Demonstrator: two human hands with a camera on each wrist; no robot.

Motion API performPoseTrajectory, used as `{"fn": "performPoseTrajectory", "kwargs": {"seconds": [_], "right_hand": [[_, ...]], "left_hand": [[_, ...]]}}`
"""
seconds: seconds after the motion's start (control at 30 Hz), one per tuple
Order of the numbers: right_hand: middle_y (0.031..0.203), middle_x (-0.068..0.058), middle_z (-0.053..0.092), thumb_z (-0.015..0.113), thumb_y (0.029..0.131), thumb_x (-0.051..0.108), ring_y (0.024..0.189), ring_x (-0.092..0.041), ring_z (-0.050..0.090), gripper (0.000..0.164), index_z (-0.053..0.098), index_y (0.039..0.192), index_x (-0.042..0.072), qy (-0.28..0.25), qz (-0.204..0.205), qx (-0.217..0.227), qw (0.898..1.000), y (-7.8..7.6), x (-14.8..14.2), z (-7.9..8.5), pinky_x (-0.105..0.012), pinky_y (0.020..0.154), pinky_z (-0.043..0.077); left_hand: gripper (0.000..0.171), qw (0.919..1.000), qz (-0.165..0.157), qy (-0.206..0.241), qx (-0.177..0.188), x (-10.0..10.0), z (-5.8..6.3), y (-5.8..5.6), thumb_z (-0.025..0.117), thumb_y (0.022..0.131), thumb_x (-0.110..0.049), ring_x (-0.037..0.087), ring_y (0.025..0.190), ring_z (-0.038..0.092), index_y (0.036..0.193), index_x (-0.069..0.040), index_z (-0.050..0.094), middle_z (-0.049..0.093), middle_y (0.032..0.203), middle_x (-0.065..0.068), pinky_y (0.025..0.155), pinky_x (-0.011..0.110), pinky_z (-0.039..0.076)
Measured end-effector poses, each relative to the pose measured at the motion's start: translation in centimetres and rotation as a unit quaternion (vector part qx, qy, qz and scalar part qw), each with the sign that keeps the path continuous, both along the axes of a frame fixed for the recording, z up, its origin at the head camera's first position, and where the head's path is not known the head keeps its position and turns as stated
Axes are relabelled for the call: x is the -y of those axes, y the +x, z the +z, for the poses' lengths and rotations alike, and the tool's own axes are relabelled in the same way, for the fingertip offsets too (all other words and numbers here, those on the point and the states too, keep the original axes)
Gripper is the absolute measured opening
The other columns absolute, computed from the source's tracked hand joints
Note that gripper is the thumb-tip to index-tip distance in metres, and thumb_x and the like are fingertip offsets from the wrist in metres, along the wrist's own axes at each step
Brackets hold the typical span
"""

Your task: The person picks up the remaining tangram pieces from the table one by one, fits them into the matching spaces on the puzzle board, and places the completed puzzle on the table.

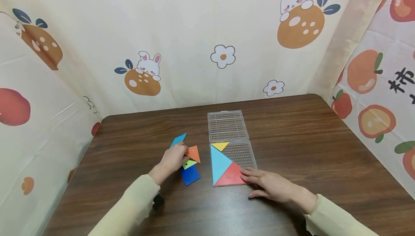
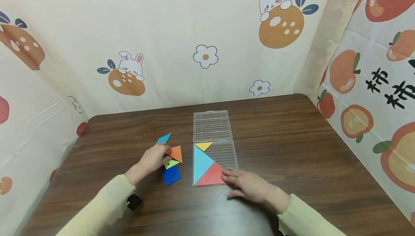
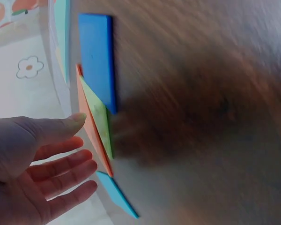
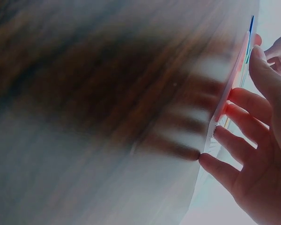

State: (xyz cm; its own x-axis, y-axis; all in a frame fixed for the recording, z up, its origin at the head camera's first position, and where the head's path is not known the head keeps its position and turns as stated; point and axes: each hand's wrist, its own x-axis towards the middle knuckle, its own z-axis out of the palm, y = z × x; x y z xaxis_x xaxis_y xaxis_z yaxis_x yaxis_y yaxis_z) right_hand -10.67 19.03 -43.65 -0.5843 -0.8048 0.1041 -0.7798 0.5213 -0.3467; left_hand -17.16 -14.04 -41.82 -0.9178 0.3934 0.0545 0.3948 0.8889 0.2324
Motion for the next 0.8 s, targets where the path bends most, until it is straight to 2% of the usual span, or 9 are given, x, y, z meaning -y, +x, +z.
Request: {"fn": "performPoseTrajectory", "kwargs": {"seconds": [0.13, 0.43, 0.67, 0.8], "right_hand": [[0.13, -0.011, 0.046, 0.058, 0.082, 0.039, 0.118, -0.029, 0.042, 0.054, 0.052, 0.124, 0.005, 0.001, 0.0, -0.002, 1.0, 0.0, 0.0, 0.0, -0.043, 0.088, 0.039], [0.129, -0.011, 0.046, 0.059, 0.082, 0.039, 0.118, -0.029, 0.042, 0.053, 0.052, 0.123, 0.005, 0.001, -0.001, -0.002, 1.0, 0.0, 0.0, 0.1, -0.043, 0.088, 0.039], [0.13, -0.011, 0.046, 0.059, 0.082, 0.039, 0.118, -0.029, 0.042, 0.054, 0.052, 0.124, 0.006, 0.0, -0.003, -0.002, 1.0, 0.0, 0.0, 0.0, -0.044, 0.089, 0.039], [0.129, -0.011, 0.046, 0.059, 0.082, 0.039, 0.117, -0.029, 0.042, 0.054, 0.052, 0.124, 0.006, 0.0, -0.002, -0.003, 1.0, 0.0, 0.1, 0.1, -0.043, 0.088, 0.039]], "left_hand": [[0.016, 0.9997, 0.025, -0.005, -0.006, 0.5, -0.2, -0.5, 0.071, 0.074, -0.008, 0.016, 0.065, 0.051, 0.087, 0.001, 0.066, 0.054, 0.079, 0.008, 0.056, 0.03, 0.048], [0.013, 0.9982, 0.059, -0.006, -0.014, 1.4, -0.6, -1.6, 0.068, 0.077, -0.007, 0.022, 0.074, 0.055, 0.086, 0.002, 0.065, 0.055, 0.086, 0.012, 0.062, 0.034, 0.05], [0.013, 0.9964, 0.084, -0.002, -0.011, 1.6, -0.7, -2.3, 0.067, 0.078, -0.008, 0.019, 0.068, 0.05, 0.083, 0.004, 0.064, 0.053, 0.083, 0.013, 0.059, 0.034, 0.049], [0.014, 0.9958, 0.09, -0.003, -0.021, 1.7, -0.9, -2.6, 0.068, 0.077, -0.006, 0.019, 0.066, 0.049, 0.082, 0.007, 0.064, 0.053, 0.079, 0.014, 0.059, 0.035, 0.048]]}}
